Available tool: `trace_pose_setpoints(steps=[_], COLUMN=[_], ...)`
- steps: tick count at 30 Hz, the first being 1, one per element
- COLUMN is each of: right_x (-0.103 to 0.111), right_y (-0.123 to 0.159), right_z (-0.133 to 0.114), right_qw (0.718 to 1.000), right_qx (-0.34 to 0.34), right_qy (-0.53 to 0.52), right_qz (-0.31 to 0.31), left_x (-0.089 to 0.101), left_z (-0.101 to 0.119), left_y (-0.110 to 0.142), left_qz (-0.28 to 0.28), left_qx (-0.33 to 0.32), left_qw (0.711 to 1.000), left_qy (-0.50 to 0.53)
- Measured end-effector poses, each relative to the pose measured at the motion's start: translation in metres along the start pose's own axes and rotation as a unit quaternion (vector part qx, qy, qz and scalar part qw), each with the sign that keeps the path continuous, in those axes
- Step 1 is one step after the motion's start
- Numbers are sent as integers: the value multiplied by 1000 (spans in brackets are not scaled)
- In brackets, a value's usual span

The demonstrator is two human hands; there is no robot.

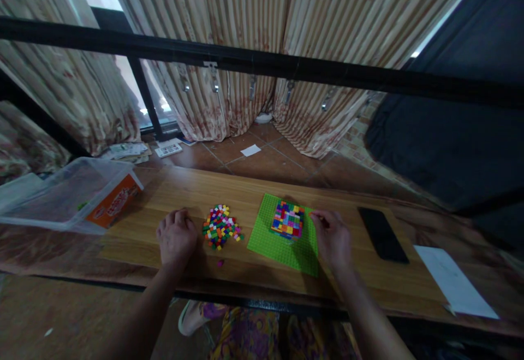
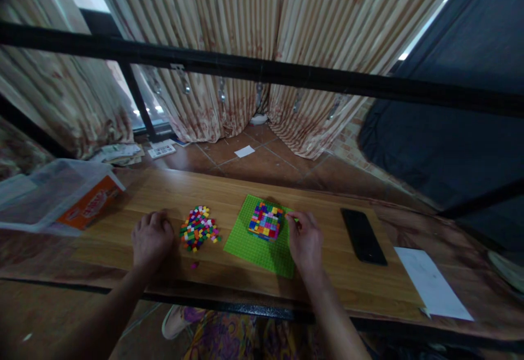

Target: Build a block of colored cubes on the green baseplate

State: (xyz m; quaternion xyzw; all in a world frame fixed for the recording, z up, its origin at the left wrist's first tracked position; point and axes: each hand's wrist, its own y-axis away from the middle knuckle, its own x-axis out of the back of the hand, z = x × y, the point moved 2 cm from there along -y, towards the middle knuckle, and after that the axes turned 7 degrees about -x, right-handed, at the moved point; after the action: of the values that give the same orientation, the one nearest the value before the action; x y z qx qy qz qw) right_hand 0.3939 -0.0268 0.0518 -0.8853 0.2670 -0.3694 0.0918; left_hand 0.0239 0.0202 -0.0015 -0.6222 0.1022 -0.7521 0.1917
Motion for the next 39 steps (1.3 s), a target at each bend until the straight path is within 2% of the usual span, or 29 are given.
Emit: trace_pose_setpoints(steps=[5,10,18,28,39], right_x=[-17,-26,-27,-31,-30], right_y=[-8,-11,-13,-9,-8], right_z=[6,8,10,16,18], right_qw=[999,998,999,992,987], right_qx=[32,42,24,104,144], right_qy=[11,34,11,70,72], right_qz=[-35,-36,-17,-15,-1], left_x=[2,5,1,0,0], left_z=[2,4,2,1,1], left_y=[-1,-1,-1,0,1], left_qz=[-3,-13,-1,2,1], left_qx=[9,17,6,5,4], left_qw=[1000,1000,1000,1000,1000], left_qy=[6,7,-4,-2,-11])
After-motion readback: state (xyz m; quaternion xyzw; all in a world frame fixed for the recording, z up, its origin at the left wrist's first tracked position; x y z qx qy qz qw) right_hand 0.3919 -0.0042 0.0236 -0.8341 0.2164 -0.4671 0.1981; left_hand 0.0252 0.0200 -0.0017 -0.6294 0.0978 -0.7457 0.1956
